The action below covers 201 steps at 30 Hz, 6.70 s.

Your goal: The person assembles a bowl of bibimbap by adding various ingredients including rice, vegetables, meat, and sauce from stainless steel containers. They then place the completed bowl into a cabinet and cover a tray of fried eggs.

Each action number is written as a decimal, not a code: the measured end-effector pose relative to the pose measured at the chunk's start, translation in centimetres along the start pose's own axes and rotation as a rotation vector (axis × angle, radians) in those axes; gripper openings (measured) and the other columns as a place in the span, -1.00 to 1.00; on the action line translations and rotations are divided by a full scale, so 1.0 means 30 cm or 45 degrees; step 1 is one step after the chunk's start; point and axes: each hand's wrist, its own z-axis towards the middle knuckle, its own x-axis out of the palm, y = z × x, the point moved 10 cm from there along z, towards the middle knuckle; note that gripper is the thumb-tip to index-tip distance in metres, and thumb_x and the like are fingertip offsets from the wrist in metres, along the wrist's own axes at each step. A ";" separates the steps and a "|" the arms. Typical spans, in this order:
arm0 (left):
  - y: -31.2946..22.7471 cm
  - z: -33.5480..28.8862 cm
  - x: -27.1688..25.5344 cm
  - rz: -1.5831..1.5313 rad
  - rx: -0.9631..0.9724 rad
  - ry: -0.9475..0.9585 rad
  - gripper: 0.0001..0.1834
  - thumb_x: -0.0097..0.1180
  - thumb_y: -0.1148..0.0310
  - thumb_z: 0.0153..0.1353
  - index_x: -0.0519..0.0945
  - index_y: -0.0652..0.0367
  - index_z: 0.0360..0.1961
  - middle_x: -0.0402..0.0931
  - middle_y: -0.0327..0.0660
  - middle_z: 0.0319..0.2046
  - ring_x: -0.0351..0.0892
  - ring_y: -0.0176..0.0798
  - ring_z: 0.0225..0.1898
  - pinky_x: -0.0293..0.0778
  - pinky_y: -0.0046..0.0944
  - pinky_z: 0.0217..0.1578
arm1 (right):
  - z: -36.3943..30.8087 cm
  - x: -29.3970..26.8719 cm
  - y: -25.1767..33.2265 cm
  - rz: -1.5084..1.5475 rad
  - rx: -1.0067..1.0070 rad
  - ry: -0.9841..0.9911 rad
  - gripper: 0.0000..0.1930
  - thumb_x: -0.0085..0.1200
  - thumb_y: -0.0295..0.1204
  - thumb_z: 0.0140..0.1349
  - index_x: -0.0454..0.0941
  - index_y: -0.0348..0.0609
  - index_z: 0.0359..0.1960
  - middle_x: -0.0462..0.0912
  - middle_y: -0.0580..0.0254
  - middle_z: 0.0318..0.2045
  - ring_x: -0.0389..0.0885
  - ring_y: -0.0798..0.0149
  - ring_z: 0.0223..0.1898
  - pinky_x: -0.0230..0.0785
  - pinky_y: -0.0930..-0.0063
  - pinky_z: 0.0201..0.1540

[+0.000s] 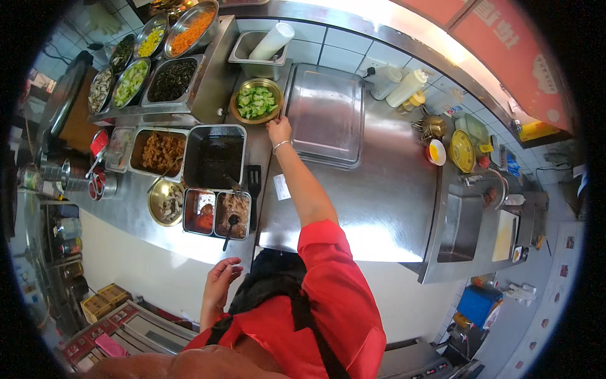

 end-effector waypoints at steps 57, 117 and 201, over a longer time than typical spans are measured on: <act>0.366 1.182 0.760 -0.617 -0.189 -0.188 -0.80 -0.18 0.43 0.32 0.32 0.20 -0.05 0.44 -0.12 -0.15 0.55 -0.16 -0.25 0.61 -0.16 -0.30 | -0.013 -0.896 0.640 0.620 0.379 0.371 -0.87 -0.16 -0.61 0.21 0.41 -0.48 -0.36 0.54 0.02 -0.35 0.55 0.20 -0.30 0.53 0.51 -0.16; 0.262 1.059 0.645 0.868 0.239 -0.204 -0.80 0.16 0.42 0.02 0.49 0.32 -0.37 0.54 -0.01 -0.48 0.60 -0.09 -0.51 0.53 -0.19 -0.43 | -0.317 -1.239 0.775 0.816 0.416 0.250 -0.98 -0.09 -0.56 0.21 0.37 -0.16 -0.34 0.42 0.39 -0.55 0.32 0.54 -0.61 0.21 0.80 -0.65; -0.038 1.105 0.757 0.338 0.263 -0.500 -0.78 -0.04 0.50 0.17 0.55 0.50 -0.44 0.53 0.02 -0.70 0.61 -0.20 -0.68 0.54 -0.29 -0.62 | -0.130 -0.900 0.279 0.365 0.178 0.541 -0.80 -0.26 -0.50 0.33 0.35 -0.27 -0.08 0.59 0.15 -0.31 0.61 0.34 -0.42 0.49 0.59 -0.37</act>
